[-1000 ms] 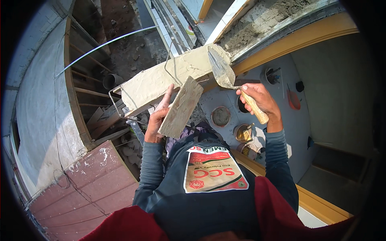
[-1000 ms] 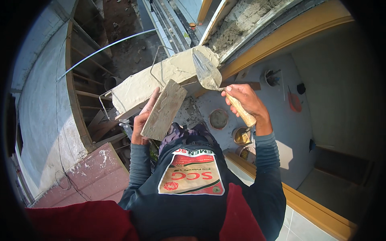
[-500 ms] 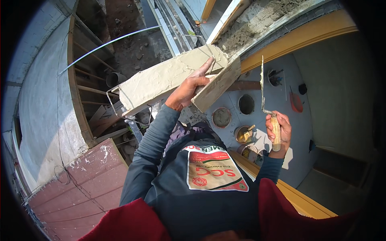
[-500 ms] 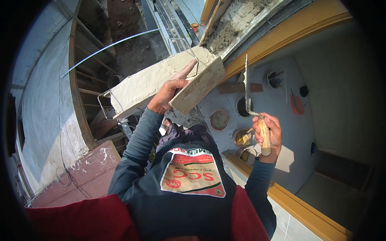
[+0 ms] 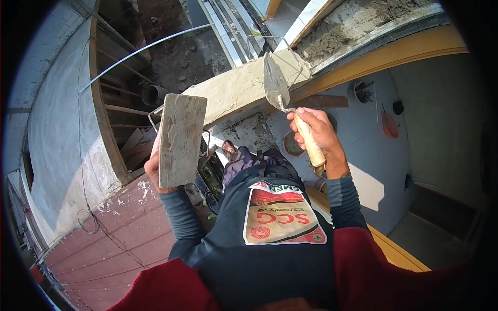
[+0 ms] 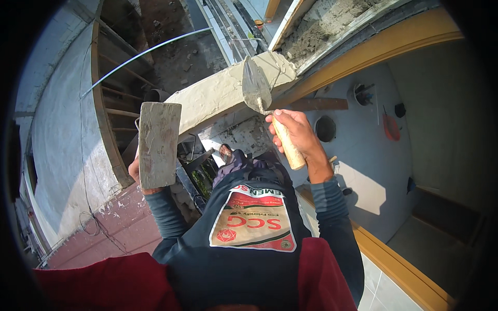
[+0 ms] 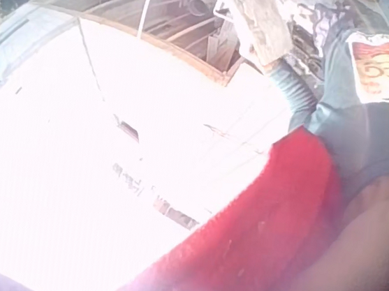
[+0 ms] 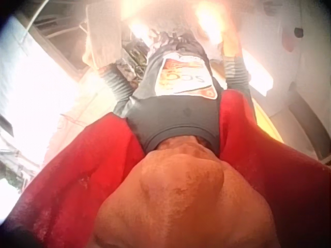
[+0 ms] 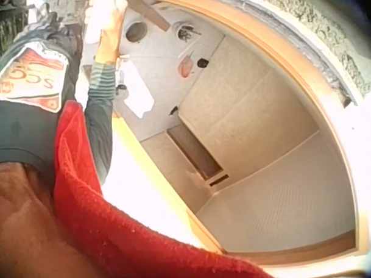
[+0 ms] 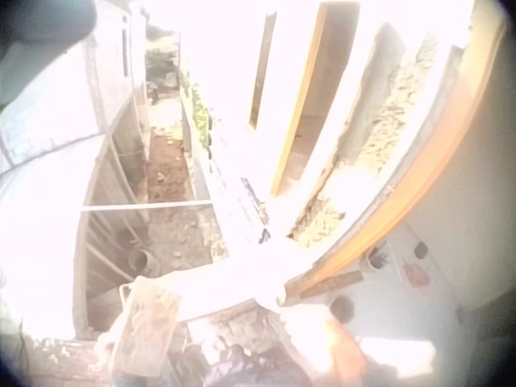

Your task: The person applies cement mortar to a wall ledge using a trowel and a wooden board to level the surface, then scoops more mortar from a bucket to fill gaps.

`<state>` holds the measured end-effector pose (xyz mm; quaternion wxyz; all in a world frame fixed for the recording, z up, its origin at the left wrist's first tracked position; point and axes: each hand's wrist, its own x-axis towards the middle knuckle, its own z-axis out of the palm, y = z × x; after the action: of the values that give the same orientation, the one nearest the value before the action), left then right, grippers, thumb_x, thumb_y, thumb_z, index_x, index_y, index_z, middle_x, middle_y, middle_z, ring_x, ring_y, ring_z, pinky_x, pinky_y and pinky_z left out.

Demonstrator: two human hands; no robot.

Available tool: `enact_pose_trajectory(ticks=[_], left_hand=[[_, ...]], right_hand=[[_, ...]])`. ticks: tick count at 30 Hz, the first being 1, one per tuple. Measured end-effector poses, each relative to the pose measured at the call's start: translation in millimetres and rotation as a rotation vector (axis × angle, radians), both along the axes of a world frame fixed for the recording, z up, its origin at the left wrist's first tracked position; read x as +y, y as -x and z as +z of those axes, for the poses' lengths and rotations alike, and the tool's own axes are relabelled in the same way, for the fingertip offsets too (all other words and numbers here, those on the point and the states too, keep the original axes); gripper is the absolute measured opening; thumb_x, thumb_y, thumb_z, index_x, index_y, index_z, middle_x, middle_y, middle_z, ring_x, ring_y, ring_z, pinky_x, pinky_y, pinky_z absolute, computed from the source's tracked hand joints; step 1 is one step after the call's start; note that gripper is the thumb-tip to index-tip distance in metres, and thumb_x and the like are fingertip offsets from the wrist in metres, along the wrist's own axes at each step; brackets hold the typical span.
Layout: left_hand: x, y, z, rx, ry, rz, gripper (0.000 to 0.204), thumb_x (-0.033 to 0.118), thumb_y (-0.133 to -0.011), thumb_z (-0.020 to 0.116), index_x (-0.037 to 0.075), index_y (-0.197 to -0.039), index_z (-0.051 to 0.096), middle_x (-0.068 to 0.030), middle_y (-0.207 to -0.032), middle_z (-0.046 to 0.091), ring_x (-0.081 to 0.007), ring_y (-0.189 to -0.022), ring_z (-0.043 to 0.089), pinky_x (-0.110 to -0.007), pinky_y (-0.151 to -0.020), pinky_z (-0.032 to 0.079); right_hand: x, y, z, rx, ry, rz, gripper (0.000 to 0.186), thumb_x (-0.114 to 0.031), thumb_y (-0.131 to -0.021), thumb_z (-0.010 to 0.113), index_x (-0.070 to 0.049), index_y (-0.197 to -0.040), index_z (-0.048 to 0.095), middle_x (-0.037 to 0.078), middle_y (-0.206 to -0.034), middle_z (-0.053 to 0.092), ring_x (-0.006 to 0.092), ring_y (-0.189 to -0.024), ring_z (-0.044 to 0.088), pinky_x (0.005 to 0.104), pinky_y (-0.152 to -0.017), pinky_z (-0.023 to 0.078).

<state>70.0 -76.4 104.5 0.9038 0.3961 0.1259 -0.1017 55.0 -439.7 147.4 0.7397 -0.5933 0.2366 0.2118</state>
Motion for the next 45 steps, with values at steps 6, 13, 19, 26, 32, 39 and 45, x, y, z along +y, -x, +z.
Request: enact_pose_trajectory(ticks=[6,13,19,26,32,39,45], left_hand=[[5.7,22.1,3.2,-0.080,0.090,0.014,0.098,0.033,-0.065,0.058,-0.005,-0.149,0.025,-0.0266,-0.143,0.044,-0.0356,-0.123,0.055,-0.043,-0.102,0.047],[34.7,41.8,-40.5,-0.282,0.003,0.120,0.049,0.027,-0.089,0.053,0.001,-0.131,0.049,-0.0228,-0.131,0.055,-0.0334,-0.109,0.062,-0.044,-0.093,0.053],[72.1,52.8,-103.8,-0.412,-0.312,0.253,0.031,0.021,-0.094,0.058,0.009,-0.119,0.046,-0.0223,-0.130,0.054,-0.0319,-0.111,0.062,-0.043,-0.090,0.056],[-0.4,8.4,-17.3,-0.072,0.192,0.007,0.078,0.031,-0.077,0.053,-0.004,-0.145,0.035,-0.0213,-0.133,0.055,-0.0296,-0.112,0.062,-0.037,-0.092,0.053],[-126.5,-51.6,16.4,-0.327,0.120,-0.663,0.104,0.025,-0.060,0.060,0.003,-0.154,0.021,-0.0132,-0.160,0.022,-0.0259,-0.139,0.036,-0.033,-0.114,0.027],[-206.5,-92.8,17.7,-0.391,-0.148,-0.943,0.105,0.025,-0.062,0.059,0.004,-0.155,0.017,-0.0096,-0.162,0.013,-0.0250,-0.141,0.035,-0.031,-0.117,0.018],[-205.3,-60.6,23.7,-0.388,-0.221,-0.823,0.103,0.018,-0.070,0.060,0.008,-0.157,0.005,-0.0169,-0.159,0.021,-0.0243,-0.139,0.037,-0.031,-0.114,0.023]], right_hand=[[9.7,-14.0,-8.2,0.045,0.136,0.080,0.034,-0.033,-0.098,0.053,0.000,-0.101,0.059,0.003,-0.072,0.058,0.0079,-0.048,0.054,0.0215,-0.038,0.043],[64.2,-0.4,-2.5,0.050,0.143,0.390,0.039,-0.035,-0.097,0.053,0.004,-0.101,0.058,0.005,-0.075,0.057,0.0110,-0.050,0.056,0.0258,-0.040,0.047],[69.8,11.9,6.3,0.131,-0.165,0.447,0.039,-0.032,-0.097,0.055,0.006,-0.105,0.059,0.006,-0.074,0.057,0.0102,-0.048,0.054,0.0241,-0.039,0.044],[-16.9,58.4,51.3,-0.278,-0.060,-0.062,0.035,-0.025,-0.090,0.060,0.007,-0.103,0.057,0.012,-0.075,0.057,0.0111,-0.050,0.053,0.0215,-0.044,0.044],[-56.0,85.4,54.4,-0.537,0.373,-0.236,0.022,-0.005,-0.087,0.064,0.002,-0.105,0.053,0.009,-0.083,0.060,0.0087,-0.060,0.056,0.0217,-0.051,0.046],[-73.4,83.6,15.8,-0.591,0.653,-0.229,0.018,-0.005,-0.088,0.063,0.001,-0.103,0.054,0.005,-0.081,0.061,0.0065,-0.066,0.053,0.0222,-0.058,0.045],[-83.2,96.7,-9.6,-0.571,0.733,-0.185,0.021,-0.005,-0.086,0.066,0.002,-0.101,0.054,0.008,-0.077,0.060,0.0111,-0.067,0.056,0.0271,-0.061,0.046]])
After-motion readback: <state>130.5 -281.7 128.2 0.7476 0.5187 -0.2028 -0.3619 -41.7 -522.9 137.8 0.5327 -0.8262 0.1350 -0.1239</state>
